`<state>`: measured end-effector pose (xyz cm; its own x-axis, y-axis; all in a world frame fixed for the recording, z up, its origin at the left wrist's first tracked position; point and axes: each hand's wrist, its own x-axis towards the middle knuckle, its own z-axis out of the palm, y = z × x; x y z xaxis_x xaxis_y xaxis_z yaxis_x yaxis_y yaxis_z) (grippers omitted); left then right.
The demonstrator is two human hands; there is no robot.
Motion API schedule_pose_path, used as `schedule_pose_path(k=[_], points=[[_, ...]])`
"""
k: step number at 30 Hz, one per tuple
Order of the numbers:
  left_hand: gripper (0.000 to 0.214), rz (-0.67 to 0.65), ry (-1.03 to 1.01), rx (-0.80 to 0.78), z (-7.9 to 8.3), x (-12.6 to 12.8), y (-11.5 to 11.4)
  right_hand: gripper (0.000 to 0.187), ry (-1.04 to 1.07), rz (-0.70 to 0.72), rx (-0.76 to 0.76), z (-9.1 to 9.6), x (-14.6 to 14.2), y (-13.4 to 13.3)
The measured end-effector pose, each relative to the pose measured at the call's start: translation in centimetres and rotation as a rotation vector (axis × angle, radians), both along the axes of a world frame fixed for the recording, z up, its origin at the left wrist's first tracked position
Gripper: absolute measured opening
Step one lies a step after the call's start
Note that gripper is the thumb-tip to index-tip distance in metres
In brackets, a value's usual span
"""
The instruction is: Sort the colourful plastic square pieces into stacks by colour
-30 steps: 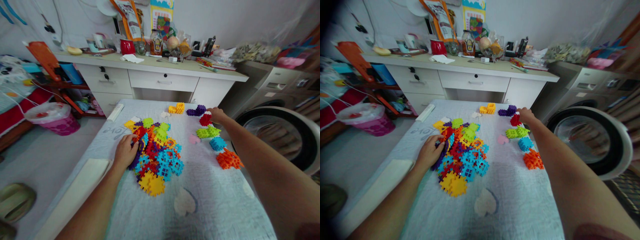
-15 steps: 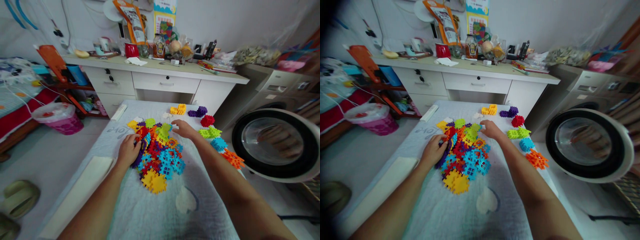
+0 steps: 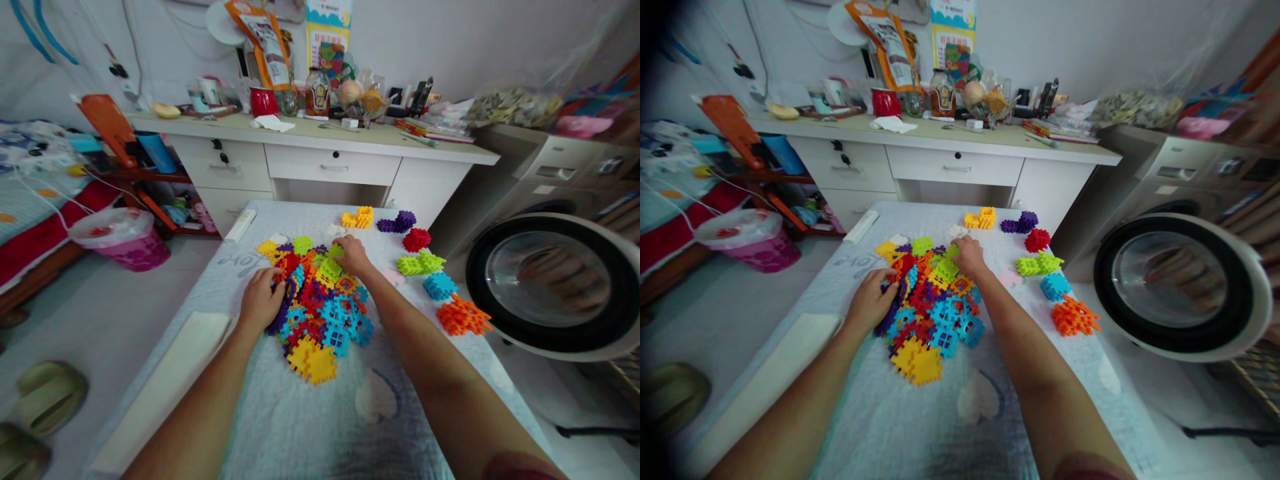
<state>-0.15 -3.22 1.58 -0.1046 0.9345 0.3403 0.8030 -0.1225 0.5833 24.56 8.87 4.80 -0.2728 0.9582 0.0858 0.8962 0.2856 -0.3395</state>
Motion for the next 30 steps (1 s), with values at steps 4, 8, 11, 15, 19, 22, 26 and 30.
schedule_pose_path(k=[4, 8, 11, 15, 19, 22, 26, 30], points=[[0.028, -0.004, 0.001, 0.006, 0.0, 0.0, 0.0, 0.037, 0.127, 0.010, 0.066, 0.0, 1.0, -0.4], [0.028, -0.007, 0.001, -0.003, -0.1, 0.0, 0.1, 0.024, 0.291, 0.076, 0.006, 0.4, 2.3, -1.5], [0.029, -0.009, -0.002, 0.003, -0.2, 0.0, 0.1, 0.029, 0.425, 0.117, -0.023, 0.8, 3.4, -2.7], [0.030, -0.011, 0.000, 0.007, -0.1, 0.0, 0.1, 0.030, 0.385, 0.061, 0.098, 1.0, 4.8, -4.1], [0.028, -0.006, 0.002, 0.005, 0.1, 0.1, 0.0, 0.033, 0.108, -0.027, 0.174, 0.4, 5.9, -5.2], [0.029, -0.012, 0.002, 0.004, 0.1, 0.1, 0.0, 0.035, -0.059, 0.008, 0.073, -0.1, 6.7, -5.9], [0.029, -0.009, 0.000, 0.002, 0.1, 0.1, 0.0, 0.056, -0.104, 0.113, -0.117, 0.2, 7.9, -6.1], [0.030, -0.005, 0.007, 0.002, 0.0, 0.1, 0.0, 0.063, -0.139, 0.103, -0.155, 0.8, 8.4, -5.7]])
